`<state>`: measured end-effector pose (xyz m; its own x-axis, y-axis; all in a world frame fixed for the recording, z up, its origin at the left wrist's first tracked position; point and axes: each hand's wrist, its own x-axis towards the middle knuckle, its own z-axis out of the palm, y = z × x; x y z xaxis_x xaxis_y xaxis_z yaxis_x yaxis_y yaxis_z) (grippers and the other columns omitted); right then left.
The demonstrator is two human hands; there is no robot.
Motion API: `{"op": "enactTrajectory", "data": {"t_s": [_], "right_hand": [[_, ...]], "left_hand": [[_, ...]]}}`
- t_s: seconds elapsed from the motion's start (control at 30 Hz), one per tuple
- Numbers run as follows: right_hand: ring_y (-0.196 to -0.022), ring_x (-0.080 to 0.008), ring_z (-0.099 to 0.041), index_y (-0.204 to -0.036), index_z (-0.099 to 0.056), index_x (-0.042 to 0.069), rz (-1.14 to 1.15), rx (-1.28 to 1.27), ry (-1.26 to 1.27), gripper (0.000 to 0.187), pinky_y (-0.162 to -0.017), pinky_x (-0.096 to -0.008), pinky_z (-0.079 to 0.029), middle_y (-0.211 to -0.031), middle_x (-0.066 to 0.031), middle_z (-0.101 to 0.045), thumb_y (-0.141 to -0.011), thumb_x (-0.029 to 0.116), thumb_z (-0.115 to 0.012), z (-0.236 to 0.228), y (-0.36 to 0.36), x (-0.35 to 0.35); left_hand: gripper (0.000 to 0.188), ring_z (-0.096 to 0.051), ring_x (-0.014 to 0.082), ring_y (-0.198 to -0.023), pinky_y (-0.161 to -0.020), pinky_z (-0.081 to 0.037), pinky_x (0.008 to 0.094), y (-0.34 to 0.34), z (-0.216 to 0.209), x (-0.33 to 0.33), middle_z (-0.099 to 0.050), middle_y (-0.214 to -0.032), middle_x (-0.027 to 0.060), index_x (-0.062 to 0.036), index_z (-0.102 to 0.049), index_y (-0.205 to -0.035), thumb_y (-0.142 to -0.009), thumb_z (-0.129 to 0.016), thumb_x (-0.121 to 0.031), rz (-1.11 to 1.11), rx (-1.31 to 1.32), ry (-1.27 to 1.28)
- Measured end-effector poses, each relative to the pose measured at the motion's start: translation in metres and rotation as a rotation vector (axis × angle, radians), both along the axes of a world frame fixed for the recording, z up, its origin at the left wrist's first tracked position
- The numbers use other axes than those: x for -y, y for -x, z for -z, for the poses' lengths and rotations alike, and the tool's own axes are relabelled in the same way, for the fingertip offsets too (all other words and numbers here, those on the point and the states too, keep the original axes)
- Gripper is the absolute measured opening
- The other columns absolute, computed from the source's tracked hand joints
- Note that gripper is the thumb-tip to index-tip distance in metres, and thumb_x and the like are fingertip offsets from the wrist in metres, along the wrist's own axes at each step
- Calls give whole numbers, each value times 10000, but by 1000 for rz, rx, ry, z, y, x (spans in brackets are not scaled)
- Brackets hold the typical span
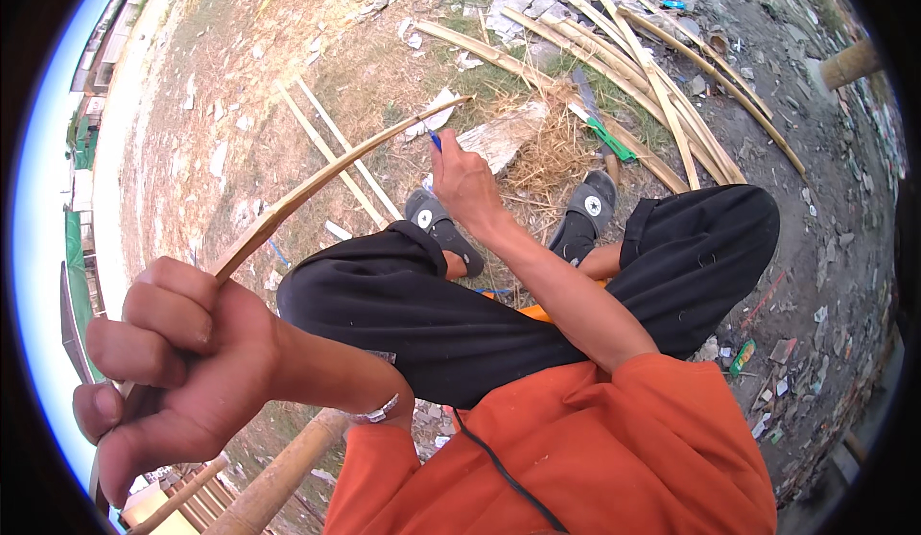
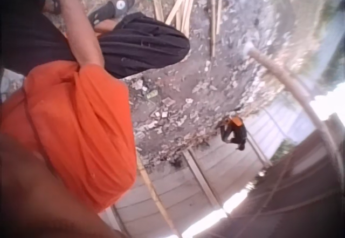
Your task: The person holds a thin bamboo strip in their left hand and uses a blue utility knife in their right hand to shave and sharpen the tip. The person repeatedly rotates the strip to work on different sides, creating a pointed end.
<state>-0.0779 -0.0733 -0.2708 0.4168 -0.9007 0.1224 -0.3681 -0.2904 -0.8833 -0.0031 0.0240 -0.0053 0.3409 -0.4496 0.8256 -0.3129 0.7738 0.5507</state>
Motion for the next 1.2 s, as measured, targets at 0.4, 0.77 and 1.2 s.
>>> {"op": "enactTrajectory", "data": {"t_s": [0.4, 0.77, 1.2], "right_hand": [[-723, -401, -634, -948, -438, -28, 23, -449, -20, 145, -636, -474, -511, -734, -249, -623, -881, 99, -418, 68, -9, 36], [-977, -294, -624, -1037, -626, -5, 127, -968, -484, 281, -806, -415, -507, -1054, -178, -630, -882, 167, -467, 165, 52, 61], [-567, -410, -535, -897, -468, 12, -272, 165, -117, 256, -505, -448, -395, -587, -206, -526, -942, 263, -441, -147, 64, -20]], "left_hand": [[461, -150, 92, -441, -460, -154, 274, 6, -2, 4, -203, -547, -39, -200, -483, -758, -849, -390, -643, -106, -99, 12], [461, -144, 85, -434, -444, -138, 256, 1, -1, 1, -209, -544, -41, -179, -499, -791, -863, -390, -621, -75, -72, 33], [515, -211, 70, -374, -360, -162, 242, -2, -3, 7, -272, -533, -37, -129, -527, -909, -861, -384, -622, 321, 209, 22]]}}
